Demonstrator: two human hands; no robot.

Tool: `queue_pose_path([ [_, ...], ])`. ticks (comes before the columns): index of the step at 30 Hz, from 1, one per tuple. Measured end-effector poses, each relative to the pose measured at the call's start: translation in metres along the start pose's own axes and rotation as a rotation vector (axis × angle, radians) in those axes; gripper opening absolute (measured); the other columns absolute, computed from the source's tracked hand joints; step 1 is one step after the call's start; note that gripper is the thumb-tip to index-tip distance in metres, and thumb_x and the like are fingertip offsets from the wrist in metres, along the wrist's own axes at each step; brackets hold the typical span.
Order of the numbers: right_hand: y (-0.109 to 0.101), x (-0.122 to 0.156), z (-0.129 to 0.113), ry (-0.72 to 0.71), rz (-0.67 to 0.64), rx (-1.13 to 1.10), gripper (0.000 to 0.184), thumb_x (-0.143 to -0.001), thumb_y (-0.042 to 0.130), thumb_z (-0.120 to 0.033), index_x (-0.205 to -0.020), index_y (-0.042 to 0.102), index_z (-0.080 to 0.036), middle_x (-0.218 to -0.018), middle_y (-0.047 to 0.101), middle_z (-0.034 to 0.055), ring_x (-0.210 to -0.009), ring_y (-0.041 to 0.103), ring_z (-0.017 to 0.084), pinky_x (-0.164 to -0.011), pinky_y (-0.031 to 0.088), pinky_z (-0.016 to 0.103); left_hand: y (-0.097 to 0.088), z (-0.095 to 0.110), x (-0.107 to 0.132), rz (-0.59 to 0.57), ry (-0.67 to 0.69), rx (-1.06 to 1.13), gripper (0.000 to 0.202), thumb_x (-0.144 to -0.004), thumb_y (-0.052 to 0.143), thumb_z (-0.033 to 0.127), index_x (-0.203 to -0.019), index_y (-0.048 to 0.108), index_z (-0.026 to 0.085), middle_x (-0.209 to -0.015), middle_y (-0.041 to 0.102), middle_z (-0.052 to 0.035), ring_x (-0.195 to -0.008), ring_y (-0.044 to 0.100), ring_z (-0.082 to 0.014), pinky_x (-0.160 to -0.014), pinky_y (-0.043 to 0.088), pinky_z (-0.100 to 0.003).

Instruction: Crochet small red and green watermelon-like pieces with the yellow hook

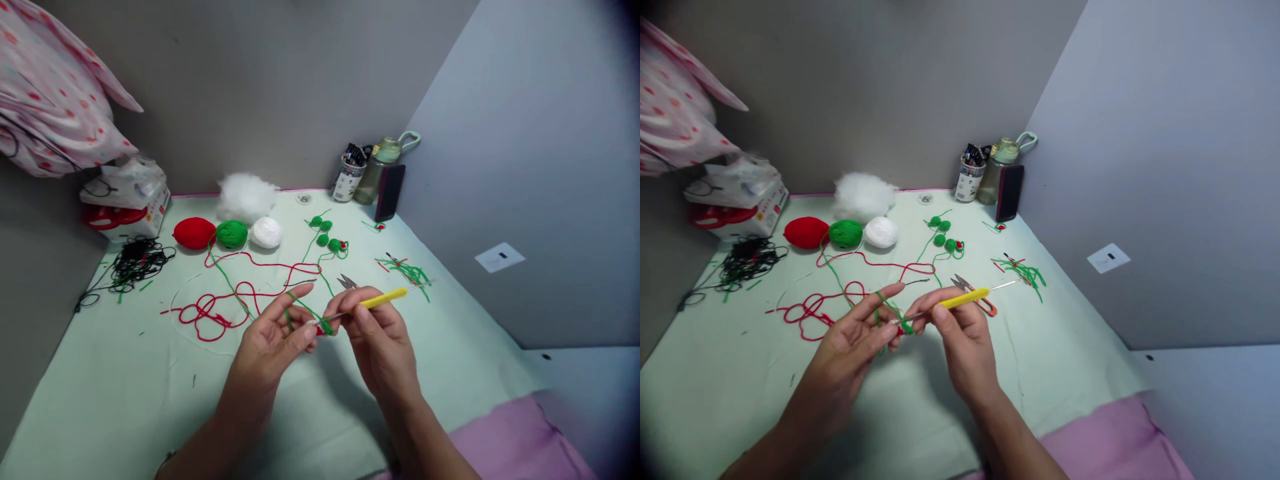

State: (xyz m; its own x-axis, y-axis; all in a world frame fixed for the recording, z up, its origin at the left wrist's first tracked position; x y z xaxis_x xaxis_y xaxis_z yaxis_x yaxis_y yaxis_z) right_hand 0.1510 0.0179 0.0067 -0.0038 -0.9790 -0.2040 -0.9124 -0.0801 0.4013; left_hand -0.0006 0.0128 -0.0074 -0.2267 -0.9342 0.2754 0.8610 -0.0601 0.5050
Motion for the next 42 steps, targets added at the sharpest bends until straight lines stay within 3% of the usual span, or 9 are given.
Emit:
queue_pose_path([
  [3,0.001,0.002,-0.005,-0.044,-0.02,0.069,0.016,-0.105,0.063,-0.033,-0.099,0.074,-0.024,-0.09,0.075,0.0024,-0.075,0.068,0.015,-0.074,0.057,0.029,-0.001,0.001,0.001,0.015,0.009,-0.011,0.045,-0.085,0.085,0.028,-0.129,0.075,0.024,-0.083,0.065,0.0018,-0.075,0.058,-0.0114,-0.074,0.05,-0.024],
  [9,0.006,0.013,-0.02,-0.253,-0.078,0.448,0.02,-0.108,0.054,-0.02,-0.109,0.072,-0.026,-0.099,0.074,0.0036,-0.088,0.069,0.018,-0.081,0.057,0.035,-0.002,0.006,0.003,0.101,0.073,-0.108,0.046,-0.084,0.085,0.028,-0.129,0.075,0.024,-0.083,0.065,0.0015,-0.077,0.058,-0.0129,-0.078,0.05,-0.025],
  [13,0.007,0.016,-0.025,-0.318,-0.078,0.469,0.023,-0.107,0.054,-0.018,-0.114,0.073,-0.028,-0.099,0.075,0.0028,-0.088,0.07,0.018,-0.08,0.057,0.035,-0.001,0.008,0.005,0.147,0.109,-0.119,0.044,-0.083,0.085,0.027,-0.126,0.076,0.023,-0.082,0.065,0.0013,-0.077,0.059,-0.0139,-0.081,0.051,-0.026],
  [17,0.002,0.011,-0.023,-0.289,-0.042,0.449,0.016,-0.103,0.065,-0.021,-0.106,0.079,-0.028,-0.091,0.075,0.0022,-0.083,0.068,0.017,-0.074,0.055,0.032,-0.002,0.009,0.003,0.113,0.109,-0.151,0.045,-0.085,0.083,0.027,-0.129,0.074,0.022,-0.083,0.065,0.0012,-0.076,0.058,-0.0139,-0.081,0.051,-0.027],
  [20,-0.002,0.004,-0.015,-0.17,-0.05,0.296,0.012,-0.101,0.069,-0.028,-0.102,0.08,-0.027,-0.082,0.071,0.001,-0.075,0.064,0.015,-0.067,0.052,0.029,-0.003,0.009,0.002,0.088,0.106,-0.173,0.045,-0.086,0.082,0.029,-0.13,0.073,0.021,-0.083,0.064,0.0007,-0.076,0.058,-0.0147,-0.079,0.051,-0.028],
  [25,-0.001,0.003,-0.004,-0.014,-0.038,0.151,0.022,-0.098,0.071,-0.041,-0.087,0.077,-0.022,-0.078,0.065,0.0018,-0.07,0.061,0.016,-0.067,0.052,0.03,-0.002,0.005,0.004,0.108,0.084,-0.132,0.045,-0.084,0.083,0.029,-0.128,0.074,0.022,-0.082,0.065,0.0009,-0.076,0.058,-0.015,-0.078,0.05,-0.028],
  [31,0.001,0.008,-0.008,-0.115,0.026,0.365,0.015,-0.102,0.068,-0.031,-0.103,0.081,-0.025,-0.094,0.074,0.0051,-0.081,0.066,0.018,-0.073,0.055,0.031,-0.002,0.004,0.002,0.078,0.066,-0.117,0.045,-0.084,0.084,0.03,-0.127,0.075,0.023,-0.083,0.065,0.0005,-0.076,0.059,-0.015,-0.077,0.05,-0.027],
  [38,-0.003,0.002,-0.001,-0.002,-0.03,0.067,0.02,-0.104,0.063,-0.035,-0.094,0.076,-0.022,-0.089,0.075,0.0041,-0.072,0.066,0.015,-0.071,0.056,0.03,0.0,0.003,0.002,0.044,0.029,-0.083,0.046,-0.084,0.084,0.031,-0.128,0.075,0.021,-0.081,0.065,-0.0002,-0.074,0.057,-0.0149,-0.074,0.05,-0.028],
  [42,-0.002,0.006,-0.009,-0.064,-0.048,0.165,0.022,-0.107,0.057,-0.033,-0.098,0.073,-0.022,-0.094,0.074,0.0053,-0.076,0.068,0.016,-0.074,0.058,0.032,-0.002,0.004,0.003,0.06,0.036,-0.1,0.047,-0.084,0.084,0.032,-0.128,0.075,0.021,-0.082,0.065,-0.0005,-0.075,0.057,-0.015,-0.074,0.05,-0.028],
])
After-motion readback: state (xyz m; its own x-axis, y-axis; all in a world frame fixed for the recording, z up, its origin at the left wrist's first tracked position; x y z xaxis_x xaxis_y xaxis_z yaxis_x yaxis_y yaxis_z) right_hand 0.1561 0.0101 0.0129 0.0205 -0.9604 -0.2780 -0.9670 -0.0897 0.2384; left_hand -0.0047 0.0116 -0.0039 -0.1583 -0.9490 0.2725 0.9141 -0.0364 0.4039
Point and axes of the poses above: each hand's wrist, its own x-axis away from the middle knuckle, its own y-axis out of the palm, z = x × y, the point moved 5 cm from there along -x, towards the middle knuckle
